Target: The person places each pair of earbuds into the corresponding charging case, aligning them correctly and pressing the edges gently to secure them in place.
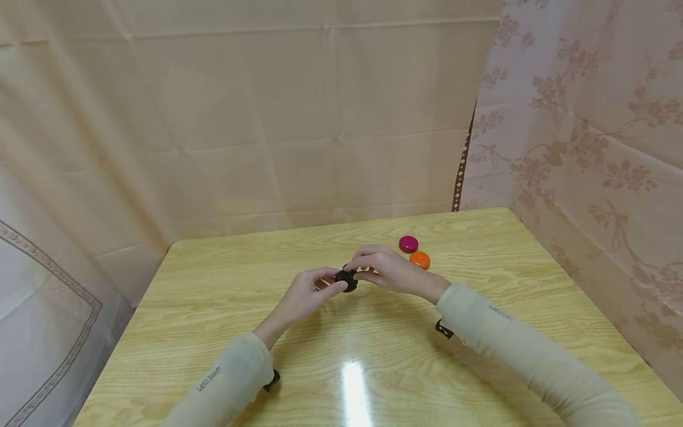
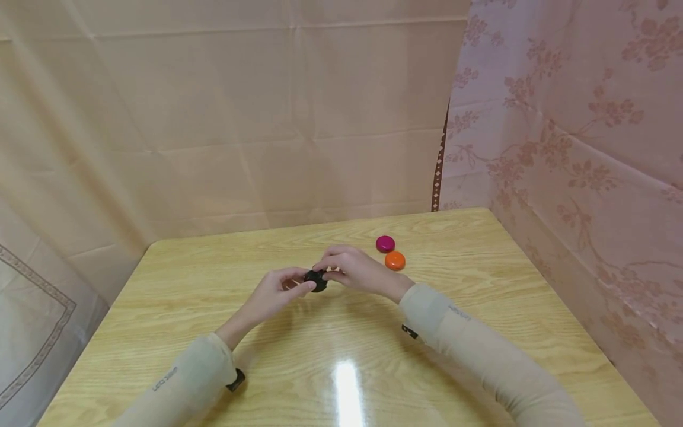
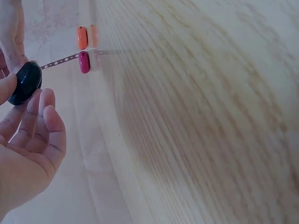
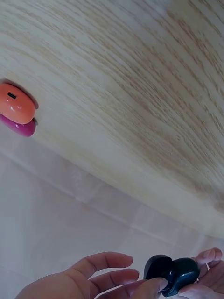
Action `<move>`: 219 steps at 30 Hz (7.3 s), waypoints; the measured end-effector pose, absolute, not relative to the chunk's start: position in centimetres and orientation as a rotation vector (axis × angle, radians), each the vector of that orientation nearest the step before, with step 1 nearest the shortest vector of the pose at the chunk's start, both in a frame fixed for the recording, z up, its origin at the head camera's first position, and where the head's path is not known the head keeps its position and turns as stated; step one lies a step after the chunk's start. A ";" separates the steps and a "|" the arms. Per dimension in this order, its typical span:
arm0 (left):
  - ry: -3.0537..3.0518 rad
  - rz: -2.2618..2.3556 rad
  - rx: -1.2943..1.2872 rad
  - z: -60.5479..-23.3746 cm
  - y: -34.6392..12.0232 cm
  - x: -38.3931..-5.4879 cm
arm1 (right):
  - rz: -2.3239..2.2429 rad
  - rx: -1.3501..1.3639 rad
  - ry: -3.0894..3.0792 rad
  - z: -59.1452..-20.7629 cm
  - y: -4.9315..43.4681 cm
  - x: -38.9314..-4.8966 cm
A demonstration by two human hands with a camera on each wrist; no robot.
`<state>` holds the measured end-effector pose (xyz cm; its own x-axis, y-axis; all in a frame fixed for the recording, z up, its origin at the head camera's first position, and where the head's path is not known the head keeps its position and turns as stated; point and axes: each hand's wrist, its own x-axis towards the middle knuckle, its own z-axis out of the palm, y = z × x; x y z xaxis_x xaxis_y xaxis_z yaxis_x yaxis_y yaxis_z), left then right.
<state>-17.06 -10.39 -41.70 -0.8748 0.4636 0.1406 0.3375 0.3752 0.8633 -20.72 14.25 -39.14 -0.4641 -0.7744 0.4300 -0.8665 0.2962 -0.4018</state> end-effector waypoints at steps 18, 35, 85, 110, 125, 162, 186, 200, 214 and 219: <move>2.510 1.499 0.718 -41.5 -10.2 -17.0 | 0.986 1.460 -2.468 -39.0 14.0 -20.4; 2.508 1.516 0.683 -41.4 -10.2 -17.0 | 1.085 1.230 -2.642 -39.7 15.2 -21.0; 2.578 1.300 0.843 -41.7 -9.6 -16.8 | 1.756 0.859 -2.927 -41.1 14.3 -19.9; 2.592 1.306 0.836 -42.1 -9.7 -17.1 | 1.733 0.837 -2.873 -41.4 14.2 -19.8; 2.599 1.280 0.859 -41.8 -9.1 -16.8 | 1.688 0.855 -2.883 -41.4 14.9 -19.7; 2.552 1.407 0.799 -41.9 -7.9 -17.4 | 1.894 0.892 -2.745 -42.0 16.3 -19.4; 2.392 1.423 0.485 -41.8 -4.7 -19.1 | 1.828 0.674 -2.857 -42.2 18.0 -20.8; 2.340 1.495 0.177 -43.1 -0.6 -22.5 | 1.861 0.292 -2.928 -43.1 18.5 -23.5; 2.495 1.374 0.133 -44.6 1.0 -24.1 | 1.848 0.180 -2.905 -44.8 18.0 -24.7; 2.662 1.122 0.192 -45.1 1.4 -24.1 | 1.855 0.148 -2.914 -45.1 18.0 -24.7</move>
